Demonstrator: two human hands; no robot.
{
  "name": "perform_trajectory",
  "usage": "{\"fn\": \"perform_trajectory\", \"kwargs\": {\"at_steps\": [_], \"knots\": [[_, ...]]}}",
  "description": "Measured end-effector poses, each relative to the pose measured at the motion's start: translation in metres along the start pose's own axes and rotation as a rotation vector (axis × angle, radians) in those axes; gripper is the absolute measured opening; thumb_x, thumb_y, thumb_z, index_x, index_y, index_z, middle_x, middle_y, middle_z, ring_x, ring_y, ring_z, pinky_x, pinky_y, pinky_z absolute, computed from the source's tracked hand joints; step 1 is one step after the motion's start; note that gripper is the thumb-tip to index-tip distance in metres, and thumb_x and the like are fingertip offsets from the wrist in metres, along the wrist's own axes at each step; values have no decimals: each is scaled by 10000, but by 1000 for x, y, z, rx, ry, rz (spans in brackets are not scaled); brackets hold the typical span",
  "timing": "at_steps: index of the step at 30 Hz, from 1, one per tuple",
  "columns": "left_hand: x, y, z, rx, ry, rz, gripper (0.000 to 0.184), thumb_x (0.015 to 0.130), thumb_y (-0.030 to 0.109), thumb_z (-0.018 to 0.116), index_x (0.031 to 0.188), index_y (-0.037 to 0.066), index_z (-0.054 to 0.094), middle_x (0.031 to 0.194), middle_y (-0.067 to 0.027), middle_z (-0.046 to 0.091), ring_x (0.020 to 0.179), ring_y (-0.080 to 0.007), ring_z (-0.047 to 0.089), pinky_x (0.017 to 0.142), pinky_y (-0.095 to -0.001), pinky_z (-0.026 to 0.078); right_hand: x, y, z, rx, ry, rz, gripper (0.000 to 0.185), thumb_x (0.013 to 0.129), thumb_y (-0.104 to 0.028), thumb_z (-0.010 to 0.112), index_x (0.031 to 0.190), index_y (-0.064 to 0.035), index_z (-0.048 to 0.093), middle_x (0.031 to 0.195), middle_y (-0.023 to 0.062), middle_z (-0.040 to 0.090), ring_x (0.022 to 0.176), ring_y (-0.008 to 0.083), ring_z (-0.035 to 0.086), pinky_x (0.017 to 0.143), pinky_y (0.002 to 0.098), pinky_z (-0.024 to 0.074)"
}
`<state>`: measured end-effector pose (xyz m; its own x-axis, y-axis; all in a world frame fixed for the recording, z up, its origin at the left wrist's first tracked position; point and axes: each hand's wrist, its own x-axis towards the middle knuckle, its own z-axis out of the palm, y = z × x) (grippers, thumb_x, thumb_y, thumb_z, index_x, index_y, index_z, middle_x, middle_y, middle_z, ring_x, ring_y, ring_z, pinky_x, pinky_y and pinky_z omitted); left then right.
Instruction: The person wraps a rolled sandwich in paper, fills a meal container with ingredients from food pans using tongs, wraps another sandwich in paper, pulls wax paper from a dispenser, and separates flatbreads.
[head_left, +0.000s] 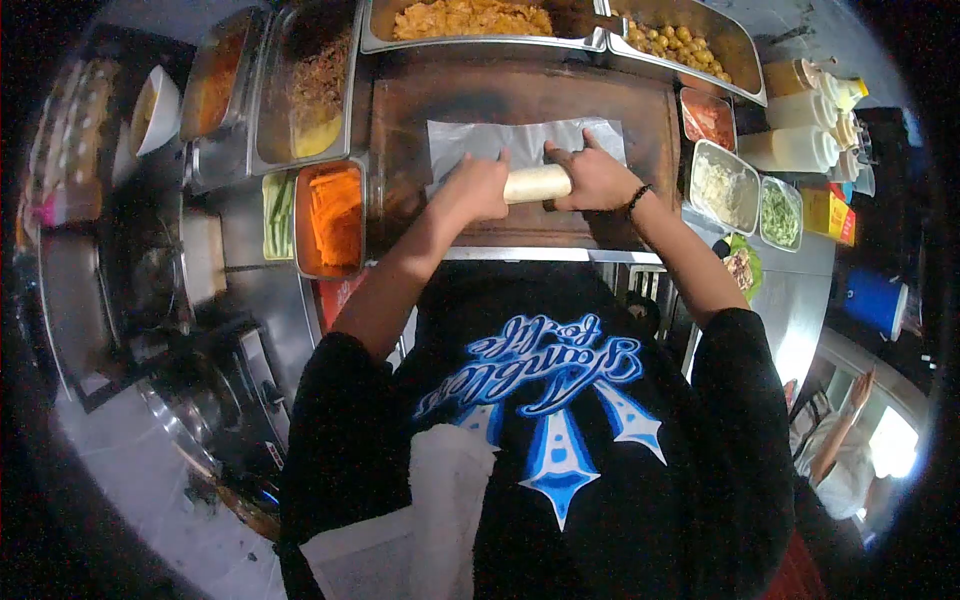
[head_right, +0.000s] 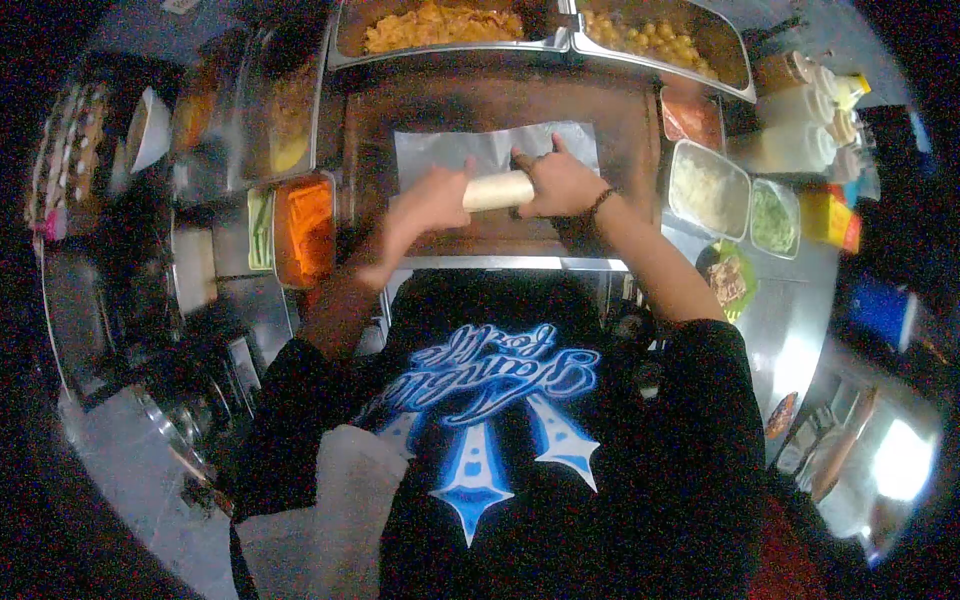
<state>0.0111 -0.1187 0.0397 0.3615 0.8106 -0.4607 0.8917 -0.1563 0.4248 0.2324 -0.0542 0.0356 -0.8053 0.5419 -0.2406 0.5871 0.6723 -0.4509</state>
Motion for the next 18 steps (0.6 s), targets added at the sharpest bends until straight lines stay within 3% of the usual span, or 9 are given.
{"fn": "perform_trajectory", "kwargs": {"at_steps": [2,7,9,11,14,15,16,17,18], "knots": [[-1,0,2,77,90,41,811,647,97,666,1362,-151,374,884,-259,679,894,-383,668,963,-522,436,0,-3,-7,-89,-123,30,969,672,-489,726,1376,83,384,925,216,693,927,361,662,1125,579,200],[-3,-1,5,108,85,56,816,651,105,680,1366,-137,370,885,-252,682,886,-380,669,958,-512,436,-3,-2,-3,-72,-108,23,948,682,-474,726,1375,77,387,989,207,688,942,357,658,1128,580,203],[-4,-1,5,120,118,62,814,651,113,684,1364,-127,376,886,-250,682,885,-378,670,955,-511,437,-4,3,3,-85,16,-37,969,714,-577,695,1378,61,394,981,204,688,956,354,654,1126,578,210],[-10,5,0,100,91,1,822,652,129,688,1379,-97,377,882,-249,684,872,-379,672,991,-540,397,-8,-9,-6,-89,-13,-3,988,724,-641,654,1376,55,398,978,211,685,973,362,648,1125,577,212],[-21,16,-2,98,187,-103,830,677,245,726,1392,-15,394,1198,-200,598,1135,-341,570,1038,-559,337,-10,-21,-21,-290,-36,17,960,776,-770,490,1341,5,458,904,188,665,947,390,624,1057,537,311],[-26,21,-2,206,273,-86,836,698,356,758,1378,11,414,1269,-152,537,1190,-310,506,1005,-512,366,-10,-17,-15,-310,64,-23,935,790,-764,474,1338,-6,466,961,179,650,977,367,607,1038,524,326],[-26,26,-2,207,282,-85,836,698,356,758,1378,11,414,1269,-152,537,1190,-310,506,1005,-512,366,-10,-14,-9,-329,160,-63,911,803,-757,459,1335,-18,473,1017,171,635,1008,344,589,1019,510,340],[-24,30,0,184,325,-24,841,719,401,744,1385,17,403,1257,-164,549,1166,-318,517,995,-508,371,-10,-18,-16,-340,69,-14,890,815,-740,460,1338,-20,469,1148,170,587,1086,319,551,998,500,348],[-22,35,3,161,367,34,849,740,446,730,1393,22,391,1246,-177,561,1143,-326,529,984,-504,376,-10,-19,-19,-347,70,-19,890,815,-740,460,1338,-20,469,1148,170,587,1086,319,551,998,500,348]]}}
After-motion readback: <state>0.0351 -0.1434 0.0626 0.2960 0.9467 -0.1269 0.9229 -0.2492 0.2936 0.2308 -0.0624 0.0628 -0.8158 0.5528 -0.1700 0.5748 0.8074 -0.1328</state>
